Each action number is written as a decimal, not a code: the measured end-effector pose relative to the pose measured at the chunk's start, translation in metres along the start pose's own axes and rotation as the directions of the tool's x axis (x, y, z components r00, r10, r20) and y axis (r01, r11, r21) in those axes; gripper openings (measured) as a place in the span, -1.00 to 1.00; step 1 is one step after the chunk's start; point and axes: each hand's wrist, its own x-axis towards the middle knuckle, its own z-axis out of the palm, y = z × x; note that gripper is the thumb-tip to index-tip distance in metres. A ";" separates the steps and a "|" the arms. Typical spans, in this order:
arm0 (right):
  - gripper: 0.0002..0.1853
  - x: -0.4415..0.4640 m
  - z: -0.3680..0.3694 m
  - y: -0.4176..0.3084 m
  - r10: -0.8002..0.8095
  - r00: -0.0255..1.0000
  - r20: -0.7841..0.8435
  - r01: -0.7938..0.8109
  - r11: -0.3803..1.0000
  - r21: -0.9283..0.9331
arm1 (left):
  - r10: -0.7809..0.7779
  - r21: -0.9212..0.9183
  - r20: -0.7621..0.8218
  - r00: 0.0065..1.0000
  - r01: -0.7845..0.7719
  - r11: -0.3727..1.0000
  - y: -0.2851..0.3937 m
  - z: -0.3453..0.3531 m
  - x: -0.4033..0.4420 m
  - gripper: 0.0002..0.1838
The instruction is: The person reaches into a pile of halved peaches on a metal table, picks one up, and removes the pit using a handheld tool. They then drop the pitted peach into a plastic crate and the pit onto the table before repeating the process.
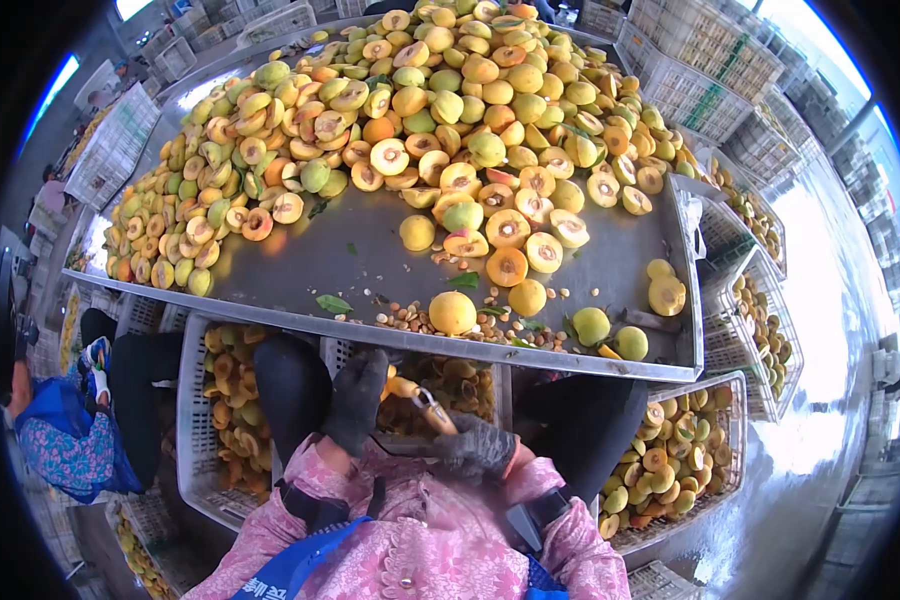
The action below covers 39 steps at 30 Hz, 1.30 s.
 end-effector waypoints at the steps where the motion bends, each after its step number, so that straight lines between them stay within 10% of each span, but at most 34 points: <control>1: -0.79 0.011 -0.013 0.013 -0.079 0.995 -0.060 0.063 0.970 -0.233 | 0.035 0.139 0.004 0.999 -0.035 0.990 0.035 -0.003 -0.014 -0.69; 4: -0.81 0.042 -0.055 0.072 -0.367 0.922 -0.122 0.119 0.570 -0.813 | 0.778 0.586 0.149 0.610 -0.689 0.428 0.029 -0.038 -0.020 -0.72; 5: -0.82 0.043 -0.062 0.082 -0.459 0.883 -0.100 0.084 0.364 -0.928 | 0.825 0.724 0.071 0.560 -0.598 0.344 0.029 -0.056 -0.021 -0.73; 9: -0.80 0.044 -0.075 0.097 -0.473 0.871 -0.134 0.122 0.472 -0.873 | 0.497 0.737 -0.387 0.776 -0.063 0.673 0.038 -0.143 -0.028 -0.73; 11: -0.78 0.058 -0.084 0.108 -0.490 0.872 0.000 0.134 0.237 -0.962 | 0.649 0.958 -0.287 0.705 0.212 0.193 0.060 -0.150 -0.030 -0.71; 14: -0.72 0.051 -0.067 0.088 -0.352 0.905 0.239 0.184 -0.182 -0.966 | 0.622 0.868 -0.069 0.780 -0.261 0.423 0.068 -0.125 -0.001 -0.68; 16: -0.69 0.043 -0.054 0.078 -0.426 0.903 -0.056 0.103 0.341 -0.934 | 0.381 0.597 -0.121 0.917 -0.239 0.766 0.113 -0.055 0.005 -0.68; 17: -0.67 0.037 -0.049 0.072 -0.404 0.891 -0.207 0.072 0.577 -0.814 | 0.381 0.685 0.066 0.922 -0.319 0.655 0.127 -0.030 0.017 -0.66; 21: -0.65 0.011 -0.041 0.052 -0.448 0.892 -0.057 0.076 0.273 -0.959 | 0.291 0.779 0.381 0.878 -0.474 0.410 0.120 0.060 0.069 -0.48; 26: -0.65 0.016 -0.057 0.067 -0.467 0.881 -0.078 0.063 0.279 -0.958 | 0.018 0.849 0.477 0.879 -0.465 0.251 0.115 0.100 0.094 -0.39; 29: -0.66 0.043 -0.087 0.105 -0.464 0.868 -0.174 0.048 0.427 -0.903 | 0.066 0.715 0.440 0.895 -0.394 0.577 0.133 0.074 0.085 -0.44; 31: -0.68 0.038 -0.082 0.094 -0.377 0.882 -0.284 0.041 0.661 -0.750 | 0.039 -0.053 0.607 0.794 -0.008 0.999 0.103 0.044 0.099 -0.46; 32: -0.69 0.027 -0.072 0.080 -0.298 0.895 -0.331 0.029 0.781 -0.624 | 0.101 -0.435 0.665 0.740 0.274 0.858 0.091 0.034 0.102 -0.46; 33: -0.70 0.018 -0.065 0.069 -0.337 0.893 -0.298 0.122 0.818 -0.562 | 0.187 -0.564 0.749 0.636 0.463 0.684 0.108 0.028 0.086 -0.51; 36: -0.70 -0.017 -0.038 0.032 -0.387 0.891 -0.238 0.276 0.877 -0.392 | 0.138 -0.717 0.614 0.777 0.476 0.509 0.123 0.017 0.049 -0.54; 37: -0.69 -0.030 -0.027 0.014 -0.361 0.902 -0.239 0.259 0.892 -0.370 | 0.363 -0.462 0.491 0.792 -0.117 0.879 0.108 0.017 0.044 -0.59; 39: -0.66 -0.050 -0.007 -0.014 -0.266 0.932 -0.245 0.187 0.935 -0.301 | 0.205 -0.704 0.468 0.860 0.223 0.674 0.097 0.013 0.032 -0.61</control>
